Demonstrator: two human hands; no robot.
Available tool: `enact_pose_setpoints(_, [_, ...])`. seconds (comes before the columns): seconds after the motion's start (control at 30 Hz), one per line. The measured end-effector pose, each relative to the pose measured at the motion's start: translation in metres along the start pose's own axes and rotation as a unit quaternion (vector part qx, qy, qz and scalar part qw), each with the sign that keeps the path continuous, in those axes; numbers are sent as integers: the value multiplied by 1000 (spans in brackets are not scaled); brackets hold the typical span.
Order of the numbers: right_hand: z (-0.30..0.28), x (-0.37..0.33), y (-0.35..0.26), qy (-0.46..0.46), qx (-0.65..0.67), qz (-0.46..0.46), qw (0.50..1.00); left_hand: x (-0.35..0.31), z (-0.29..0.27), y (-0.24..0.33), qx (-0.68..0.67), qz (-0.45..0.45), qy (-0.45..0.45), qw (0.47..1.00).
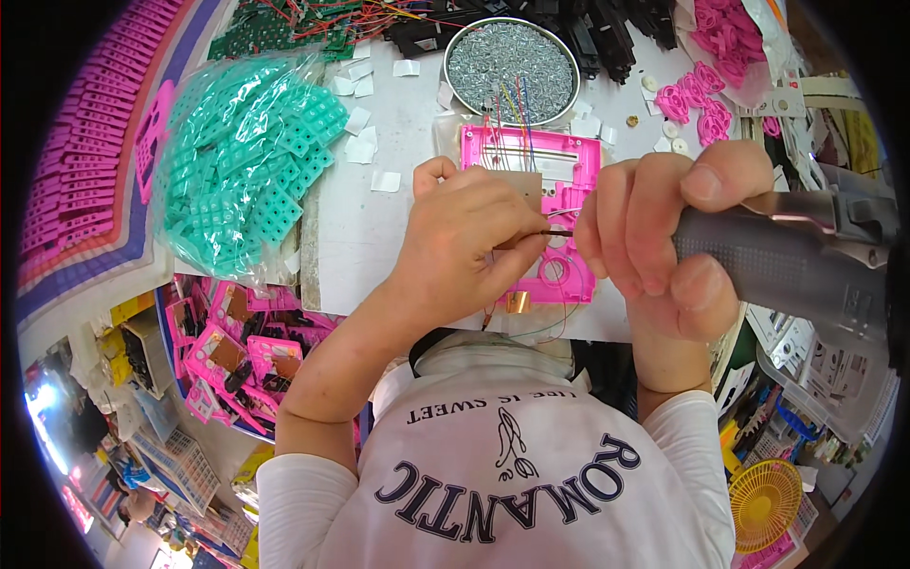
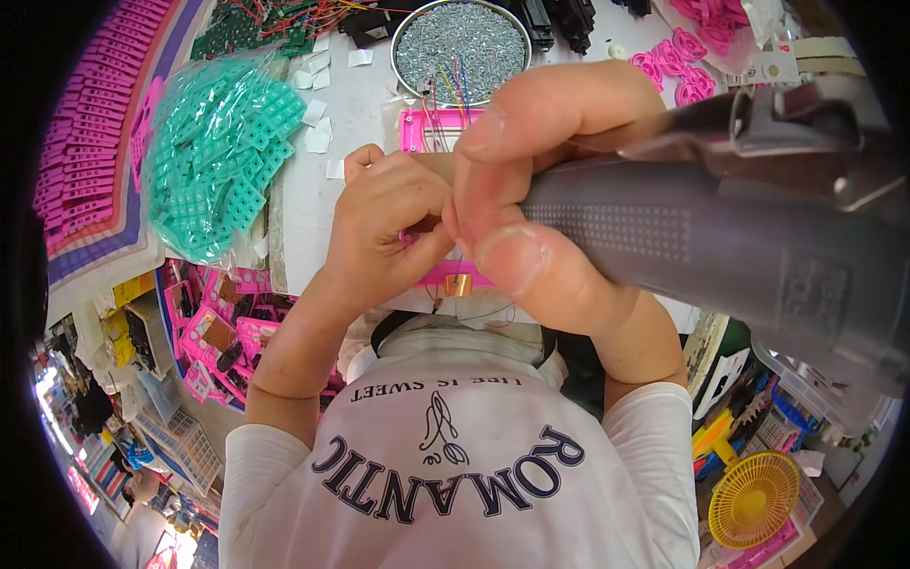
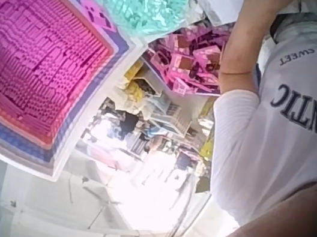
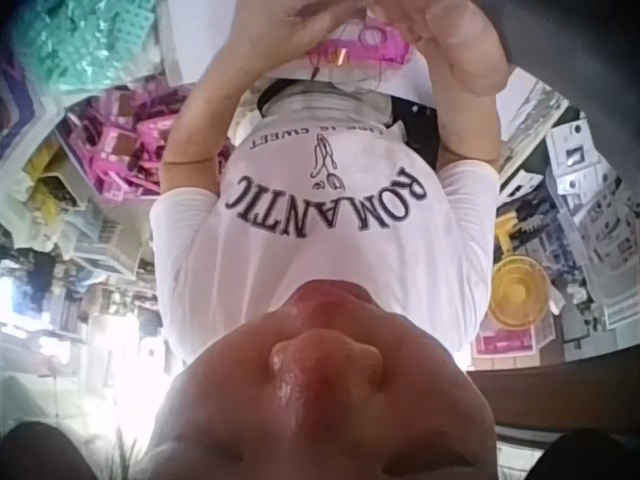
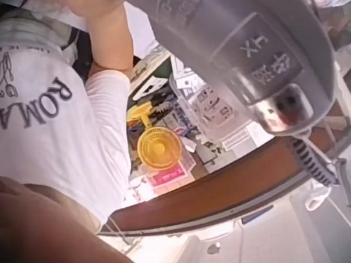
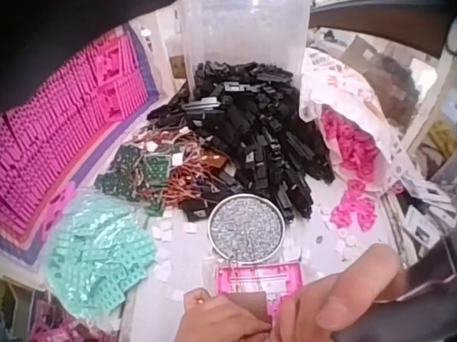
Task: Assembling small components into a pink toy frame using hands and a press tool.
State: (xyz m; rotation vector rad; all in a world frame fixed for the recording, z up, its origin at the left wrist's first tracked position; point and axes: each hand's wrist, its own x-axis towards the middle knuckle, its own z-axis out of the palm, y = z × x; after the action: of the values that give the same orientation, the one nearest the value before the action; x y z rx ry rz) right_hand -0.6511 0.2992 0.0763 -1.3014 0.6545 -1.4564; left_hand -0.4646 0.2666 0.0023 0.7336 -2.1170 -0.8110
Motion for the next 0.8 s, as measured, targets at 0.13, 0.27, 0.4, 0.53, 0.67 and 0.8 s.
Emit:
enact_pose_setpoints(0.13, [-5, -1, 7, -21, 27, -23, 999, 8, -1, 8, 134, 58, 7, 989])
enact_pose_setpoints(0.27, [-20, 3, 7, -22, 55, -48, 997, 51, -28, -27, -6, 28, -20, 999])
enact_pose_setpoints(0.4, [-31, 7, 12, -14, 55, -51, 997, 106, -16, -99, 446, -64, -88, 888])
enact_pose_setpoints(0.53, [-40, 2, 11, -24, 31, -61, 997, 116, -1, -115, 414, 0, -91, 906])
enact_pose_setpoints(0.67, [-29, -2, 13, 14, 25, -37, 999, 124, -3, -109, 384, 10, -63, 921])
enact_pose_setpoints(0.8, [-22, -2, 30, 37, 40, -35, 998, 128, 9, -125, 388, 21, -42, 921])
